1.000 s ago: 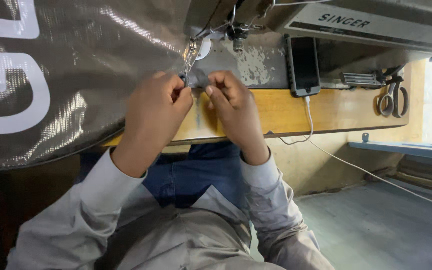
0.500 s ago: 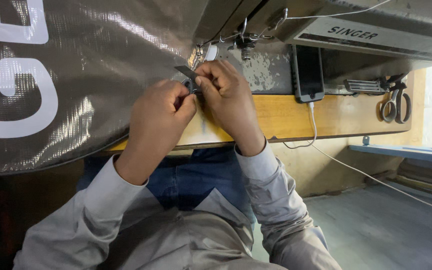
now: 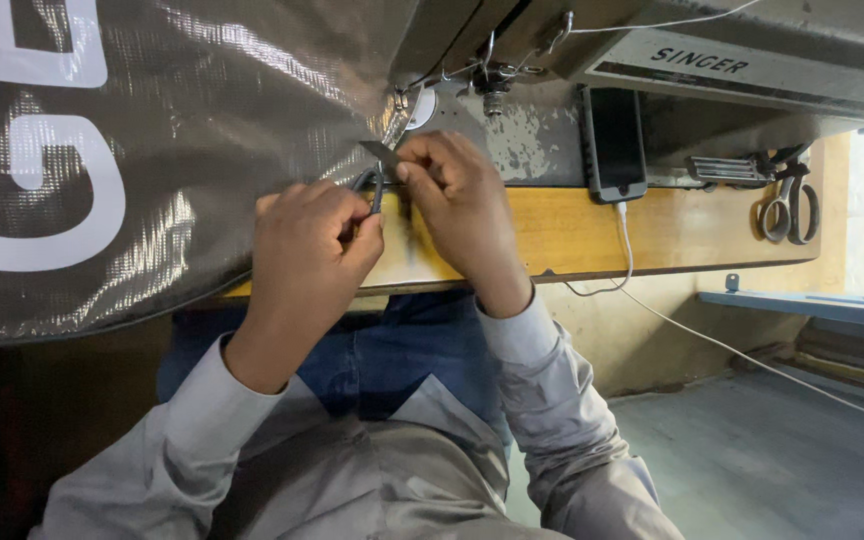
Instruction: The person uses a small blade to trim excess threads and fabric along the stitched edge of a large gray tarp laid on a sewing machine table. The person repeatedly pulls and cuts loose threads along the seam, working along the curved edge of the material.
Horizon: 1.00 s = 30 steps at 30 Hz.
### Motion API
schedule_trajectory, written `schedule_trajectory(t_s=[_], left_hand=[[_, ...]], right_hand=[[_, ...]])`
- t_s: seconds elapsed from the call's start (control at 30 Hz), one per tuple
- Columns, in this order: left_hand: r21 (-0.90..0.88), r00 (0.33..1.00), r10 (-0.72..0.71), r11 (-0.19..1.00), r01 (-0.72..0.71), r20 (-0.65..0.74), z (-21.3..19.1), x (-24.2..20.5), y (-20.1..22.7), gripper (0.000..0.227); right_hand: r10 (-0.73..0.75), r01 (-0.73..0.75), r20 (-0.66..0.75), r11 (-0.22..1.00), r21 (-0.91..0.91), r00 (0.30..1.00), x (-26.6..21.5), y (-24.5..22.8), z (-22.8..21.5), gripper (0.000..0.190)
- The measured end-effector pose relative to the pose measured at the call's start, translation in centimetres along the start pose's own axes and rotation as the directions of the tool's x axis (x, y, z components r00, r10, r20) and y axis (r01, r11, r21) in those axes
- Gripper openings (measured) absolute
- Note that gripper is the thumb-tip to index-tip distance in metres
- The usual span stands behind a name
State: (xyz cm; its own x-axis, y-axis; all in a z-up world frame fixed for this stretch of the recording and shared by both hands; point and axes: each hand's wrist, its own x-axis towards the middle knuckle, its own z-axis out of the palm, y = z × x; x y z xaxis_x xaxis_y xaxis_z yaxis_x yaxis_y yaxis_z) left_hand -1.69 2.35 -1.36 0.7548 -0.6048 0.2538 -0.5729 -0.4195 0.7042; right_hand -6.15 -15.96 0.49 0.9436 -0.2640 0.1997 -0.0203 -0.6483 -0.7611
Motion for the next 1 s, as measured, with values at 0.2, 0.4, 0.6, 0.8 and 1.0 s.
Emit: schedule_trajectory(t_s=[0.2,0.4,0.6,0.8,1.0], left_hand=[[-0.003,1.0,0.011,1.0,-0.011,-0.012,0.2,-0.2,-0.2,0.013],[-0.035,0.999,0.031,0.999,-0.032,-0.021,0.2,-0.1,-0.4,0.012],[-0.054,0.999,0.03,0.998,-0.03,0.015,-0.6,-0.8,0.0,0.013],[-0.017,0.998,0.04,0.999,-0.04,-0.043,0.0,-1.5,-0.5,0.014],[-0.043,0.999,0.032,0.999,-0.034,-0.027,-0.4,-1.8,-0.4,0.013]], right_hand=[[-0.016,0.017,-0.017,0.998,0.062,1.0,0.1,-0.3,0.6,0.005],[-0.01,0.009,0.025,0.999,0.039,1.0,-0.1,-0.2,0.8,0.006],[0.049,-0.038,0.111,0.994,-0.1,0.993,-1.0,-0.1,-0.7,0.004],[0.057,-0.054,0.063,0.998,-0.039,0.996,-1.1,-0.1,0.0,0.006],[0.019,-0.02,0.054,1.0,0.021,0.998,-0.4,-0.9,1.1,0.006]])
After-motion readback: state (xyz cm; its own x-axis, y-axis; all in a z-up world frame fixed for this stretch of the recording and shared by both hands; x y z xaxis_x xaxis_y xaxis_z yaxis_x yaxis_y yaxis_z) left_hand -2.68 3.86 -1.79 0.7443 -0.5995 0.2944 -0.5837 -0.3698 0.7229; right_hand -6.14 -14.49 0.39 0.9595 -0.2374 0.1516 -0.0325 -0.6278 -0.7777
